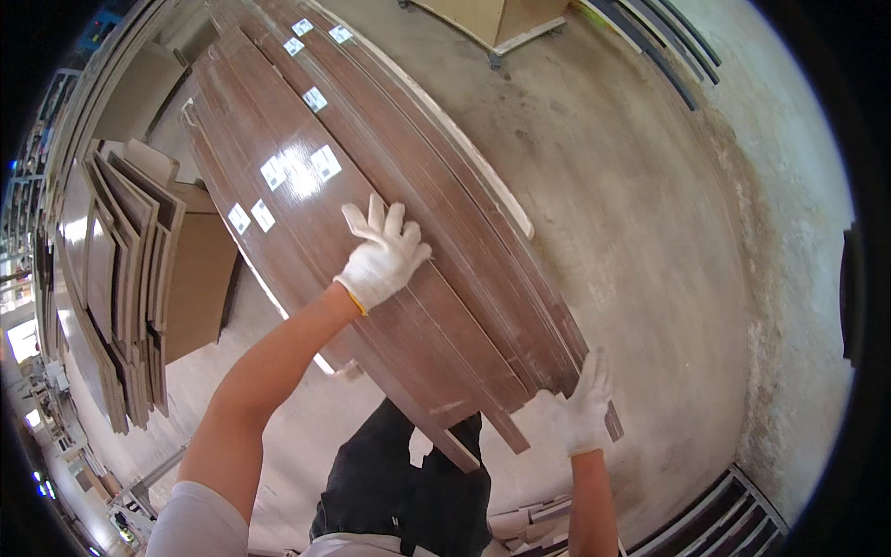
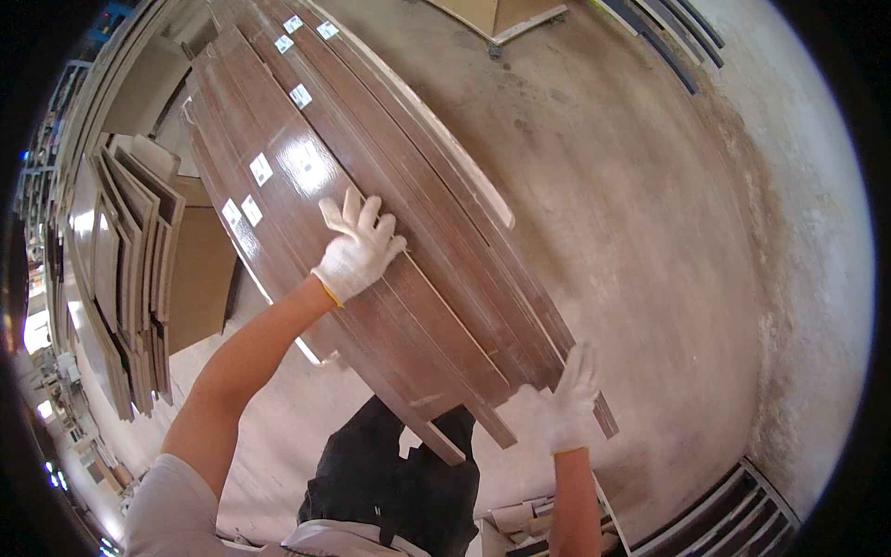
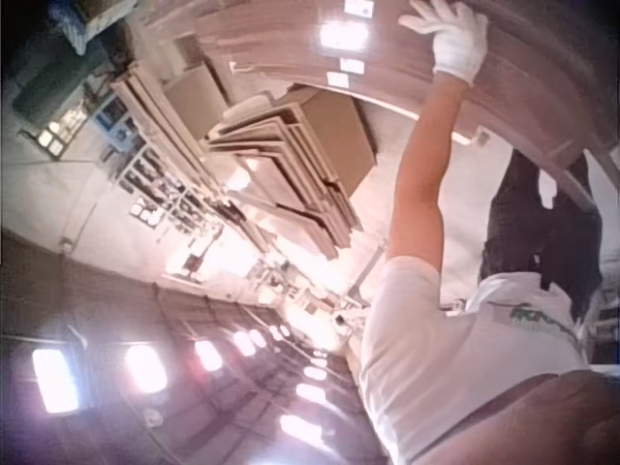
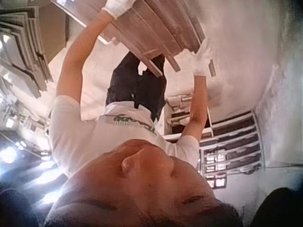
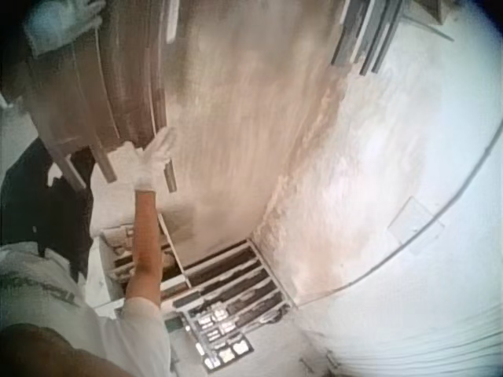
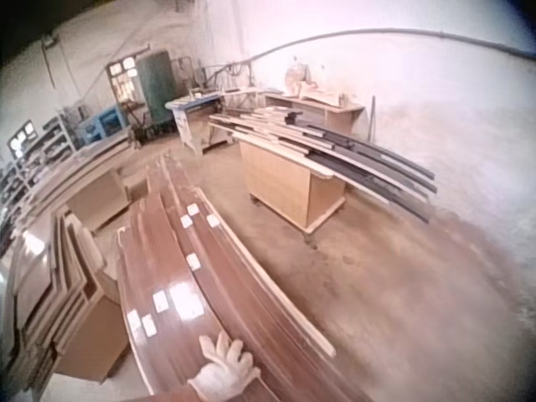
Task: The person repeatedly picks up brown laminated panels from a stack, carries them to a red industrial machine, and feeds them through the rollers. The person then returns to the stack to repeat the cycle.
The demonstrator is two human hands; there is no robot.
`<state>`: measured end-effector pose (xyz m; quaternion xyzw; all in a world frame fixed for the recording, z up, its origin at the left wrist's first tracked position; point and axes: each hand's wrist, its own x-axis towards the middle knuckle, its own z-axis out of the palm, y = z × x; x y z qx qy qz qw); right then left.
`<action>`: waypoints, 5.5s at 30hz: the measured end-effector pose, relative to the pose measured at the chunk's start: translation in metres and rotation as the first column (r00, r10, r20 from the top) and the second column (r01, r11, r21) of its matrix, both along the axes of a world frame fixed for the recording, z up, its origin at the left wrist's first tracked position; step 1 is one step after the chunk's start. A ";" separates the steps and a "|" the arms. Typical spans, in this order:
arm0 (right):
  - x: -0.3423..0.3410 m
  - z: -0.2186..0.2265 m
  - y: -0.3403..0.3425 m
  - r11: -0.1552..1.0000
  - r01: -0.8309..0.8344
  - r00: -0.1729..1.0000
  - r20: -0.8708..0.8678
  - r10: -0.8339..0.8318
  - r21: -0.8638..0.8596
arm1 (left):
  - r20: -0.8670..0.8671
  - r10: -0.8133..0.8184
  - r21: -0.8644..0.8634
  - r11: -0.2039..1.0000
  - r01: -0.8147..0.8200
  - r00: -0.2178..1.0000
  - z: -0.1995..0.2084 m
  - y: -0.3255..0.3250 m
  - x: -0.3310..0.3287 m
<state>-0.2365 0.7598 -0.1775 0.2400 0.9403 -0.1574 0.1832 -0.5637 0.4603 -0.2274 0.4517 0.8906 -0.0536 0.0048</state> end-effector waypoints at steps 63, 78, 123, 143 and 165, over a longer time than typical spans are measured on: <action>0.160 0.096 -0.312 0.894 0.203 0.972 0.189 -0.136 -0.400 | 0.722 0.583 -0.038 0.571 -0.820 0.372 0.008 -0.319 0.421; -0.154 0.047 -0.286 0.934 -0.358 0.855 -0.397 0.334 0.014 | 0.474 0.819 -0.125 0.426 -0.896 0.323 0.008 -0.229 -0.002; -0.002 -0.018 0.046 0.977 -0.210 0.975 0.083 0.207 0.030 | 0.666 0.558 0.267 0.442 -0.856 0.495 0.088 -0.091 0.300; 0.017 -0.028 0.084 0.988 -0.077 0.997 -0.021 0.074 -0.131 | 0.655 0.267 0.236 0.817 -0.526 0.707 0.128 0.025 0.344; 0.405 0.171 0.020 0.993 -0.041 0.982 -0.180 0.061 0.114 | 0.692 -0.715 -0.239 -0.094 -0.966 -0.101 0.167 0.107 0.264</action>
